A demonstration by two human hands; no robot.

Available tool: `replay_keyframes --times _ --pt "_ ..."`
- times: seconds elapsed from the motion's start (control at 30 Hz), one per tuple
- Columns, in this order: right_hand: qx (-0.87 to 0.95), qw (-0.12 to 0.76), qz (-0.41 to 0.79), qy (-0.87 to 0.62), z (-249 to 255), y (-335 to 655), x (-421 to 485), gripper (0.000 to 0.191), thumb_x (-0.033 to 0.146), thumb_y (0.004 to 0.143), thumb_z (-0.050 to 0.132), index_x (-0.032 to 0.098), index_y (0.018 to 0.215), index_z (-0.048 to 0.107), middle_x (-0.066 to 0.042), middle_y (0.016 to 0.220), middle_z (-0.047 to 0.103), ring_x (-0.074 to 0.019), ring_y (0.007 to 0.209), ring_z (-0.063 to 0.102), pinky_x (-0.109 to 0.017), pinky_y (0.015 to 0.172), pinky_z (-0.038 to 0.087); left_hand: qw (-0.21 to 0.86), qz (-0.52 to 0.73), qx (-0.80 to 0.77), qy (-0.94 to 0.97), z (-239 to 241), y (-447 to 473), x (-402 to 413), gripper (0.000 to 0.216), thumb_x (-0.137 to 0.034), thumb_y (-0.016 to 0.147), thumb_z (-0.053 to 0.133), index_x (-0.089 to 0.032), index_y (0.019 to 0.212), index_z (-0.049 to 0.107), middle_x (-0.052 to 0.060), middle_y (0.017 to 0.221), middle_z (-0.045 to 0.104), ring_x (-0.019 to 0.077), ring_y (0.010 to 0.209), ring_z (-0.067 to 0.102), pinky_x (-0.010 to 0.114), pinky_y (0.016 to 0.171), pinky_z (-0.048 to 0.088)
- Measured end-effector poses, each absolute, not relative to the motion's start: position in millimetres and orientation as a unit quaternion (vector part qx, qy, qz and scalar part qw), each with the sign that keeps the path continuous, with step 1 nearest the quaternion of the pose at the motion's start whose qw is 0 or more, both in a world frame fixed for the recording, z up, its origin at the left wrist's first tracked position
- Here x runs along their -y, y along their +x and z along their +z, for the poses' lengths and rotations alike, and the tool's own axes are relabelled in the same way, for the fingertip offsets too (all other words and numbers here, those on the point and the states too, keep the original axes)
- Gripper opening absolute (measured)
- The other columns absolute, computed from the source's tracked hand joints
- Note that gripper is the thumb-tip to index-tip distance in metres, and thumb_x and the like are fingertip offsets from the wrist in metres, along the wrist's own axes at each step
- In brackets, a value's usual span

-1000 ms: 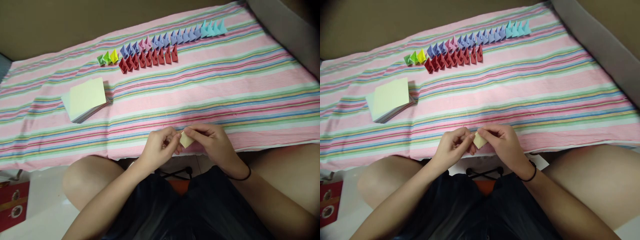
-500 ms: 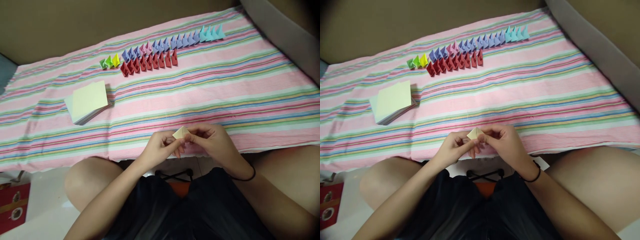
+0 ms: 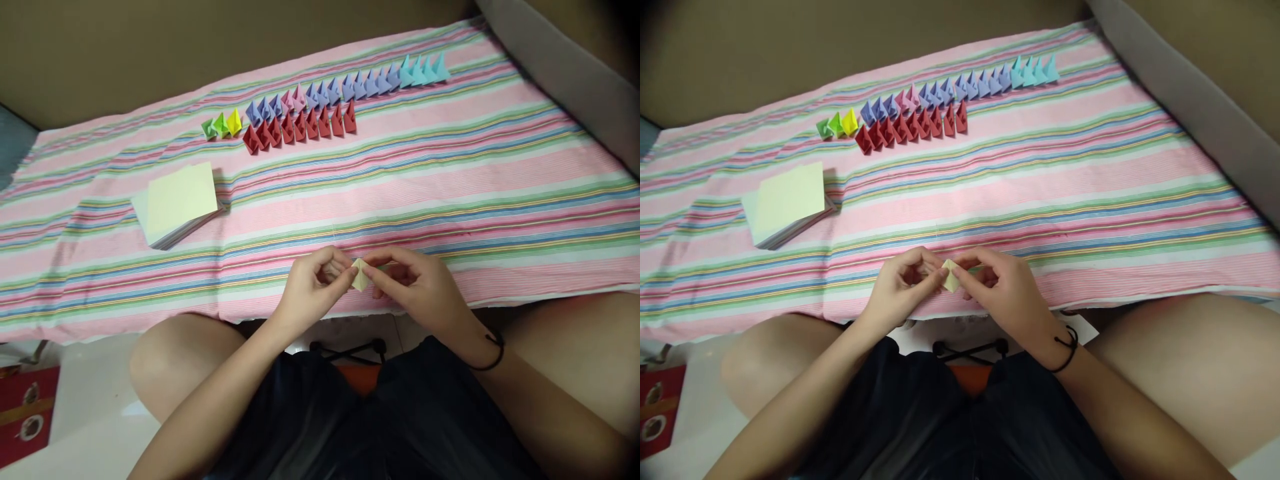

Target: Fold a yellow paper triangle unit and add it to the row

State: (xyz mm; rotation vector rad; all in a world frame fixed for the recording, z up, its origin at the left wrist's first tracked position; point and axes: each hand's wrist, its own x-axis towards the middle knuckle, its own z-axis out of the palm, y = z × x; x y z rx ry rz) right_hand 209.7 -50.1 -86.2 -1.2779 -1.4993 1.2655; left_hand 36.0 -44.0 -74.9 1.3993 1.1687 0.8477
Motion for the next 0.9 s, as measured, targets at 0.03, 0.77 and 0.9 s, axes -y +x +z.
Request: replay_keyframes --times 0.03,0.77,0.9 --pt "0.605 0.387 0.475 -0.508 -85 209 51 0.017 0.034 0.082 0.064 0.021 0.094 0.066 -0.001 0.079 0.071 -0.0140 0.057 0.066 -0.025 0.052 0.054 0.524 0.348 -0.494 0.601 -75 37 45 0.013 -0.029 0.082 0.063 -0.016 0.081 0.061 0.003 0.072 0.068 0.0126 0.066 0.063 0.020 0.058 0.049" --pt "0.669 0.403 0.322 -0.536 -77 202 64 0.016 0.018 0.080 0.058 0.024 0.094 0.061 0.000 0.082 0.071 -0.0166 0.071 0.069 -0.030 0.068 0.057 0.363 0.397 -0.506 0.674 -72 41 56 0.008 -0.023 0.086 0.060 -0.017 0.088 0.065 0.004 0.085 0.067 0.0105 0.070 0.062 0.018 0.056 0.049" --pt "0.611 0.427 0.399 -0.534 -75 204 64 0.018 0.019 0.082 0.058 0.024 0.099 0.061 -0.002 0.092 0.072 -0.0183 0.079 0.070 -0.030 0.071 0.058 0.379 0.414 -0.493 0.665 -70 40 56 0.007 -0.021 0.087 0.057 -0.017 0.089 0.063 0.005 0.091 0.068 0.0116 0.076 0.063 0.019 0.059 0.051"
